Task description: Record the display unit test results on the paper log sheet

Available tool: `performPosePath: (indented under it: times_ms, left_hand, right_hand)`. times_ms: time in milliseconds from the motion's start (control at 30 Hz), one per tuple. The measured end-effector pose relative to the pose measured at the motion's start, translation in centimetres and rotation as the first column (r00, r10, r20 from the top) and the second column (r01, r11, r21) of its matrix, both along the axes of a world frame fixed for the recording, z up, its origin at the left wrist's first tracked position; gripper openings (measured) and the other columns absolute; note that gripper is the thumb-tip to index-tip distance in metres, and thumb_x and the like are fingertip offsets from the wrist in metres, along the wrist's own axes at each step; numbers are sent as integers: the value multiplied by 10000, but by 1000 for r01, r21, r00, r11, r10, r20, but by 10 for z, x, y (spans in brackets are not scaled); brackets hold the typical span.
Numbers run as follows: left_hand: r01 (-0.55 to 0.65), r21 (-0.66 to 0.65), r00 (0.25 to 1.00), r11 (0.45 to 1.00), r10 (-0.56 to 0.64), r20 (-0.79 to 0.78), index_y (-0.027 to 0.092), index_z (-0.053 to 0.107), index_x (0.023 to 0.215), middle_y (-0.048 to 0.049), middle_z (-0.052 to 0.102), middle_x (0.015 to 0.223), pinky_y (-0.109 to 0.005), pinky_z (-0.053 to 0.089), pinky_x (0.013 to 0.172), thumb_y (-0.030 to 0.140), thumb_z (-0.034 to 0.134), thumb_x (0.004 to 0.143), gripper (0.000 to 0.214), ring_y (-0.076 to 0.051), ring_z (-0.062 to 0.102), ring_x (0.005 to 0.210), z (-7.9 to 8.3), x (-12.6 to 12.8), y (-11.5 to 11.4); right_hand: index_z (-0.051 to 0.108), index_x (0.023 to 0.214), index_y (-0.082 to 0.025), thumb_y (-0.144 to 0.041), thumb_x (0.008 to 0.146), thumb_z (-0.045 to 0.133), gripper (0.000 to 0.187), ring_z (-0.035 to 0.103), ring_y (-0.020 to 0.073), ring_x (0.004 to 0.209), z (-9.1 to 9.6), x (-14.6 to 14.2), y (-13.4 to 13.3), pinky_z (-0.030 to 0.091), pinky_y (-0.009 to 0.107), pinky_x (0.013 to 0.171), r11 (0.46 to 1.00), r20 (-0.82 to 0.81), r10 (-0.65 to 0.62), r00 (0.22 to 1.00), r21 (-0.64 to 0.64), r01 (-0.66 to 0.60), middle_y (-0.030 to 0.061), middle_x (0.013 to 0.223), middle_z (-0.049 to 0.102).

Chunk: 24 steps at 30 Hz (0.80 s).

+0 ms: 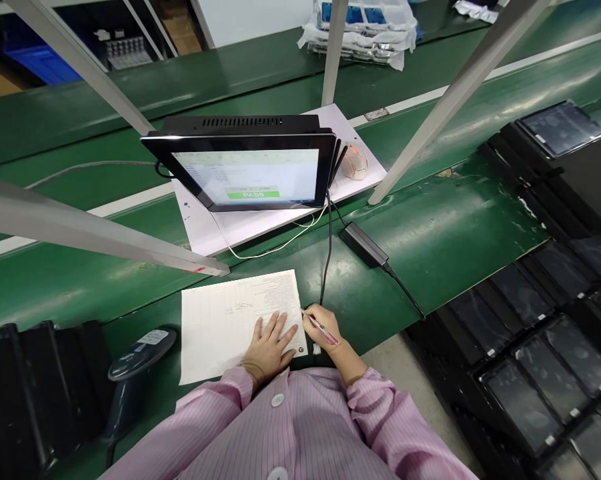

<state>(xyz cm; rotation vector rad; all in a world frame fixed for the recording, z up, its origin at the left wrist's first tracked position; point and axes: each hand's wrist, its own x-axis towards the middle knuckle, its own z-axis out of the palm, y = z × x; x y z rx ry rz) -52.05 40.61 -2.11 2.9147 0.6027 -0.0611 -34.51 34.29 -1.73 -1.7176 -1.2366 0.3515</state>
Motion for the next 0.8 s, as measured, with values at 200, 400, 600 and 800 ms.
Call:
performPosePath:
  times_ms: [200,400,600,800]
  left_hand:
    - [-2,20,1000,1000,2,10,323,456,1291,-100,402,1377,-548,111,1050,564,395,825,528,-305,344,1265,-3,-1,0]
    - [3,61,999,998,-5,37,321,472,1278,-100,430,1357,-548,139,1036,573,375,828,525,-306,361,1254,-6,-1,1]
    - [-2,65,998,998,-2,70,315,488,1266,-109,441,1346,-538,126,1037,574,370,830,521,-301,374,1246,-5,0,2]
    - [-11,39,997,999,8,71,312,487,1267,-109,439,1346,-539,131,1036,569,380,829,518,-299,373,1248,-5,0,1]
  right_hand:
    - [511,666,-206,-172,766,417,141,561,121,535,2,0,2,460,213,537,1000,27,-13,1000,14,12,3,608,578]
    - [513,671,-206,-171,758,415,136,559,126,535,-2,-1,3,455,219,537,1000,35,-27,999,15,26,1,606,576]
    - [517,667,-201,-172,764,421,140,559,124,539,-4,-2,2,447,216,544,999,28,-36,999,15,36,2,606,577]
    - [529,673,-198,-190,766,416,146,559,124,538,-5,-2,2,439,213,536,999,13,-43,999,12,43,3,605,577]
